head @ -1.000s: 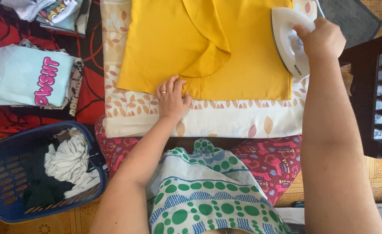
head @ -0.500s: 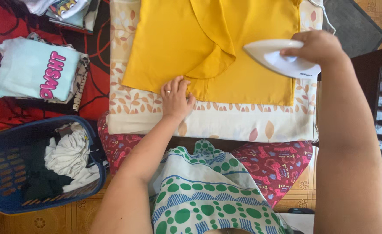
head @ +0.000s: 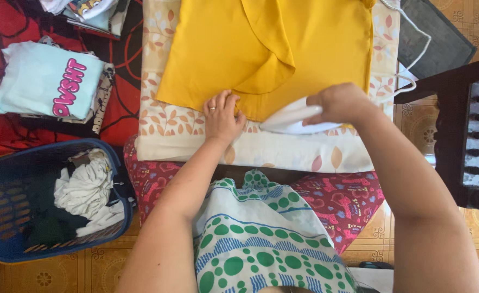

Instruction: The person irons a yellow shirt by spreading it on an ironing board and moving an iron over different sections of the fabric.

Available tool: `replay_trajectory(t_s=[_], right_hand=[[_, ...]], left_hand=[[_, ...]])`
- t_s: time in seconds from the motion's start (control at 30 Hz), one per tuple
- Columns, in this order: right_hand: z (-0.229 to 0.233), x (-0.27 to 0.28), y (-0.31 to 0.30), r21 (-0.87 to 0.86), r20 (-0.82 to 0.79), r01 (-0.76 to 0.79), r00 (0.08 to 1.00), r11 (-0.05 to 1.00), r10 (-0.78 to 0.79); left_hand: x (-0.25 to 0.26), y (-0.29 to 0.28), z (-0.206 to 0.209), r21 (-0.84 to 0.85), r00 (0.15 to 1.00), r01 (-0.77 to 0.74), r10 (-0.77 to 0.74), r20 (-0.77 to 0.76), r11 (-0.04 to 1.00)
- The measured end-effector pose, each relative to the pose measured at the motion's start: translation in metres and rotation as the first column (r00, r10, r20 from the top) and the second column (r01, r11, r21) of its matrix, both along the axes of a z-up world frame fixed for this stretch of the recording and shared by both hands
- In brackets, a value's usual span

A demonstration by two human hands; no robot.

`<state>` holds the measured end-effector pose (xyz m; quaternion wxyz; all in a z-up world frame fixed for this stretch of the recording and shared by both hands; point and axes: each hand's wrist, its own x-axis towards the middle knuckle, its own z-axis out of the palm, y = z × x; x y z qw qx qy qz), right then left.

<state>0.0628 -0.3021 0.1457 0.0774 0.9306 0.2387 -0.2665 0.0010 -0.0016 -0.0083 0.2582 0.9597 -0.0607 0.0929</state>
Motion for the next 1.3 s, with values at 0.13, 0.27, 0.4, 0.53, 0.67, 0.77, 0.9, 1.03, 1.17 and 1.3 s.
replay_trajectory(t_s=[0.13, 0.27, 0.4, 0.53, 0.67, 0.77, 0.9, 1.03, 1.17, 1.3], right_hand=[[0.001, -0.026, -0.009, 0.234, 0.06, 0.055, 0.996, 0.971, -0.071], [-0.003, -0.031, -0.013, 0.257, 0.041, 0.345, 0.93, 0.903, -0.366], [-0.012, -0.022, 0.01, 0.449, 0.062, 0.503, 0.807, 0.738, -0.588], [-0.019, 0.007, 0.039, 0.343, 0.257, 0.444, 0.803, 0.828, -0.538], [-0.019, 0.046, 0.056, 0.356, 0.258, 0.493, 0.765, 0.794, -0.59], [-0.016, 0.065, 0.062, 0.365, 0.262, 0.506, 0.749, 0.781, -0.608], [-0.013, 0.065, 0.062, 0.388, 0.17, 0.472, 0.807, 0.792, -0.565], [-0.009, 0.046, 0.071, 0.381, 0.105, 0.387, 0.884, 0.84, -0.455], [-0.008, 0.025, 0.089, 0.346, 0.071, 0.343, 0.918, 0.873, -0.389], [-0.01, 0.0, 0.102, 0.386, 0.137, 0.187, 0.957, 0.903, -0.257]], left_hand=[[0.001, 0.002, 0.001, 0.043, 1.0, 0.019, -0.019, -0.002, 0.999], [0.0, 0.003, 0.002, 0.031, 0.998, 0.045, -0.046, 0.035, 0.999], [0.001, 0.002, 0.003, 0.015, 0.999, 0.05, -0.05, 0.01, 0.999], [0.0, 0.001, 0.003, 0.013, 0.999, 0.03, -0.03, 0.023, 0.999], [0.0, 0.001, 0.003, 0.007, 0.999, 0.022, -0.022, 0.023, 1.0], [0.0, 0.002, 0.003, -0.006, 0.999, 0.028, -0.028, 0.032, 1.0], [-0.001, 0.002, 0.001, -0.049, 0.998, 0.009, -0.006, 0.066, 0.999], [-0.003, 0.004, -0.008, -0.152, 0.984, -0.052, 0.076, 0.159, 0.987], [-0.006, 0.007, -0.016, -0.186, 0.962, -0.061, 0.108, 0.25, 0.981], [-0.007, 0.008, -0.015, -0.202, 0.958, -0.058, 0.111, 0.264, 0.978]])
